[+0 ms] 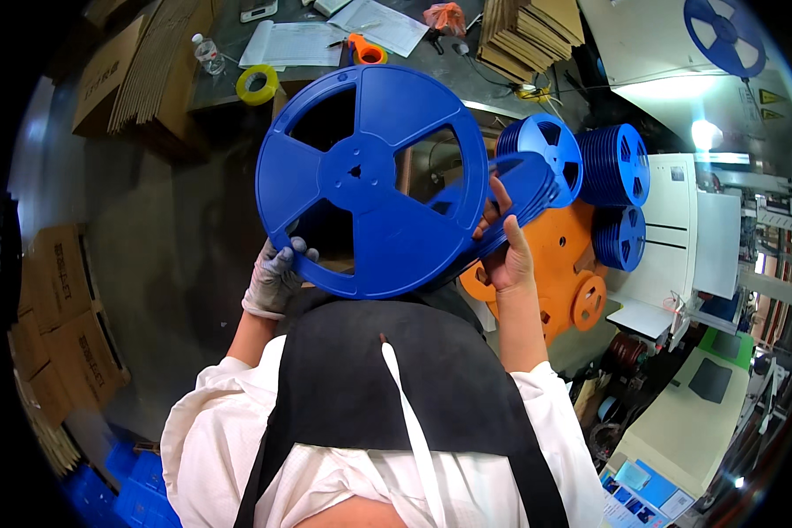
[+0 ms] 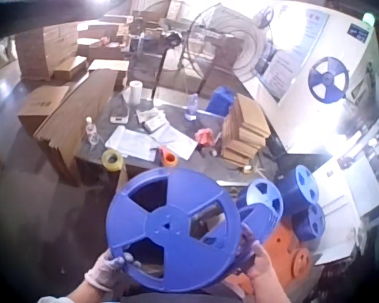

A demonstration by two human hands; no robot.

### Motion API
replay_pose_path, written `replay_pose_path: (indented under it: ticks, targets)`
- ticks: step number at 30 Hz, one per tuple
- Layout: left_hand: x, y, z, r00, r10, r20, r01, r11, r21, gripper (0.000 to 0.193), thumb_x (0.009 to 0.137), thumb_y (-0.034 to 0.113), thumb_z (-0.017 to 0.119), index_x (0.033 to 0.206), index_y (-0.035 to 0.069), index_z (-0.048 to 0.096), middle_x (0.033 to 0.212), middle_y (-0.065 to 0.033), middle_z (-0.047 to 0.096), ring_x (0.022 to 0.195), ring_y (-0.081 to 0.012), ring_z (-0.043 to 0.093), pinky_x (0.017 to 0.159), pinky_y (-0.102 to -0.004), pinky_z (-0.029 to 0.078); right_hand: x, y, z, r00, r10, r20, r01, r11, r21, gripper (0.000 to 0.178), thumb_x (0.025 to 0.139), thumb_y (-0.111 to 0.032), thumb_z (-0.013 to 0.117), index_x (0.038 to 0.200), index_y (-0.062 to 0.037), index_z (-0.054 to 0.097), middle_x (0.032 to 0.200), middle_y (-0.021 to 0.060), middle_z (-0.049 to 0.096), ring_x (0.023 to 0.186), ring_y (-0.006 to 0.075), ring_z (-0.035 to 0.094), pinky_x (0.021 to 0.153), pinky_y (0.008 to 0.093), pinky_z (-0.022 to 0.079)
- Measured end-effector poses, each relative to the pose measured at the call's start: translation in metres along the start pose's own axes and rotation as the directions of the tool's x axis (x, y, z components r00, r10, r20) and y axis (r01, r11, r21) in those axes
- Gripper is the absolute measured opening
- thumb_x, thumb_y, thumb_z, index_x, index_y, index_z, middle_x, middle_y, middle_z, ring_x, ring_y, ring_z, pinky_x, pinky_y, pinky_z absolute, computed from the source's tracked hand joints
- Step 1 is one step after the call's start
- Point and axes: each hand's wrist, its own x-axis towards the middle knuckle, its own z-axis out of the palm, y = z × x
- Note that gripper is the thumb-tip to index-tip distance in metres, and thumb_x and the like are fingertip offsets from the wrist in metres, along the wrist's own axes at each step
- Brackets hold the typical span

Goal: The person repeatedly picks up blue plastic spools from a stack and places them into a cardboard box. They handle the spools one at a time, rotating them slightly before placing them inside the box.

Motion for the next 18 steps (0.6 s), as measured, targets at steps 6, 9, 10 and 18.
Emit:
replay_pose_path:
  ticks: [6,9,10,18]
  targets:
    - [0.002,-0.014,-0.017,0.995,-0.035,0.091,0.031,0.998,0.050,0.042,0.090,0.008,0.065,0.130,0.007,0.051,0.105,-0.0089,0.065,0.102,-0.0300,0.066,0.083,-0.0456,0.059,0.002,0.003,0.020,0.975,-0.029,0.220,-0.024,0.972,0.233,0.075,0.082,-0.022,0.070,0.144,-0.0031,0.032,0.129,0.0193,0.056,0.092,0.0252,0.069,0.072,0.0360,0.061]
    - [0.002,-0.015,-0.020,1.000,-0.019,-0.006,0.019,0.973,0.229,0.045,0.092,0.016,0.063,0.133,0.006,0.049,0.115,-0.0124,0.062,0.111,-0.0301,0.061,0.092,-0.0439,0.053,0.002,0.002,0.024,0.961,-0.047,0.271,-0.014,0.976,0.218,0.068,0.081,-0.021,0.068,0.138,-0.0007,0.038,0.118,0.0178,0.062,0.085,0.0231,0.069,0.069,0.0332,0.061]
    - [0.005,-0.015,-0.016,0.998,0.031,-0.060,-0.010,0.947,0.320,0.045,0.093,0.019,0.062,0.134,0.006,0.049,0.120,-0.0138,0.061,0.115,-0.0300,0.058,0.097,-0.0430,0.048,-0.001,0.002,0.031,0.962,-0.050,0.267,-0.005,0.979,0.201,0.062,0.079,-0.022,0.068,0.132,0.0022,0.045,0.113,0.0181,0.064,0.083,0.0225,0.069,0.069,0.0326,0.062]
    - [0.082,0.016,0.142,0.720,0.371,0.586,-0.364,-0.517,0.774,0.047,0.091,0.028,0.057,0.135,0.016,0.051,0.140,-0.0169,0.045,0.132,-0.0356,0.040,0.114,-0.0520,0.024,0.001,0.005,0.031,0.950,0.165,0.266,-0.160,0.986,-0.040,0.050,0.076,-0.029,0.068,0.110,0.0056,0.061,0.094,0.0144,0.067,0.078,0.0183,0.068,0.063,0.0288,0.059]
